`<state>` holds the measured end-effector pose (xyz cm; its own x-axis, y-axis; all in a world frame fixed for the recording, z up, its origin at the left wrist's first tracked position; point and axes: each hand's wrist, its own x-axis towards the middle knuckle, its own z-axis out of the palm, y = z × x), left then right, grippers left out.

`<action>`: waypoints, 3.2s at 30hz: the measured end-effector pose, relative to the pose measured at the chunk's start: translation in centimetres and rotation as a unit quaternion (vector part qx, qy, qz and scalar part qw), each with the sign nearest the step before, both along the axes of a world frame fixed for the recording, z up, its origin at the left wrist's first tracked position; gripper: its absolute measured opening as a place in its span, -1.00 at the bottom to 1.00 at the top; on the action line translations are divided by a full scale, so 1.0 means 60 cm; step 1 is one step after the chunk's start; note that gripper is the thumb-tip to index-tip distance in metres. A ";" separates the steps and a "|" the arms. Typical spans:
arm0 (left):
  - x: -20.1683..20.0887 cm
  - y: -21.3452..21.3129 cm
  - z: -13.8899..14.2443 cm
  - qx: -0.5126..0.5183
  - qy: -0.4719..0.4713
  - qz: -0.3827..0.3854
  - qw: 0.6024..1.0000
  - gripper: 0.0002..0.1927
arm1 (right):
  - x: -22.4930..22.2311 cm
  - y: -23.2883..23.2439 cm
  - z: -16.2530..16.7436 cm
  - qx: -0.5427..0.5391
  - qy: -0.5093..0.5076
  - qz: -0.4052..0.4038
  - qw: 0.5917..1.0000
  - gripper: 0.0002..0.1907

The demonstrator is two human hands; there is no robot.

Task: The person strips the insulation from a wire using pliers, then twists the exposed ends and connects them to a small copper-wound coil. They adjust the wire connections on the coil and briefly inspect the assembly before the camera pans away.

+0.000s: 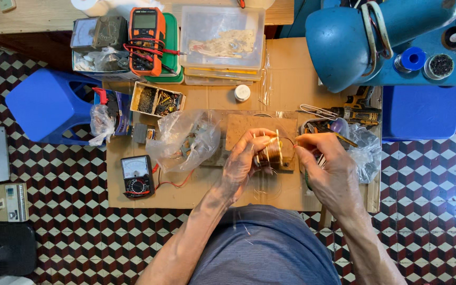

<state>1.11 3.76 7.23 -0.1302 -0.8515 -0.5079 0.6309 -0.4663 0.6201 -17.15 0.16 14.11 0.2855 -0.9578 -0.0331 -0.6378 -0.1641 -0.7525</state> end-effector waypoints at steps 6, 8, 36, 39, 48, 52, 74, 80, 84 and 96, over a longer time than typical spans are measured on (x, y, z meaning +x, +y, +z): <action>-0.013 0.014 0.019 -0.077 -0.112 0.068 0.988 -0.73 | 0.004 0.024 -0.006 0.145 -0.191 -0.182 0.954 -0.61; -0.023 0.017 0.017 -0.116 -0.149 0.107 0.976 -0.74 | 0.015 0.031 -0.018 0.256 -0.334 -0.232 0.877 -0.53; -0.073 0.037 -0.012 -0.158 -0.212 0.219 0.939 -0.67 | 0.074 0.053 -0.094 0.340 -0.473 -0.230 0.780 -0.63; -0.063 0.028 -0.028 -0.096 -0.162 0.204 0.961 -0.67 | 0.070 0.052 -0.098 0.321 -0.429 -0.220 0.815 -0.63; -0.060 0.018 -0.070 -0.059 -0.189 0.167 0.966 -0.71 | 0.068 0.040 -0.111 0.294 -0.365 -0.228 0.854 -0.64; -0.053 0.015 -0.070 -0.062 -0.175 0.165 0.969 -0.73 | 0.066 0.035 -0.102 0.271 -0.319 -0.210 0.884 -0.66; -0.038 0.014 -0.048 -0.089 -0.147 0.137 0.976 -0.74 | 0.046 0.021 -0.075 0.187 -0.202 -0.114 0.954 -0.71; -0.043 0.011 -0.051 -0.088 -0.147 0.136 0.976 -0.74 | 0.040 0.021 -0.072 0.153 -0.192 -0.095 0.965 -0.70; -0.054 0.013 -0.053 -0.100 -0.143 0.157 0.972 -0.75 | 0.042 0.020 -0.065 0.133 -0.185 -0.084 0.970 -0.71; -0.069 0.021 -0.054 -0.089 -0.149 0.198 0.965 -0.69 | 0.045 0.017 -0.055 0.143 -0.186 -0.083 0.969 -0.71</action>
<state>-3.04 5.03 3.97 0.3516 -0.8818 -0.3143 0.5197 -0.0953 0.8490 -14.45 1.18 10.82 0.1720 -0.9584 -0.2279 -0.3130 0.1662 -0.9351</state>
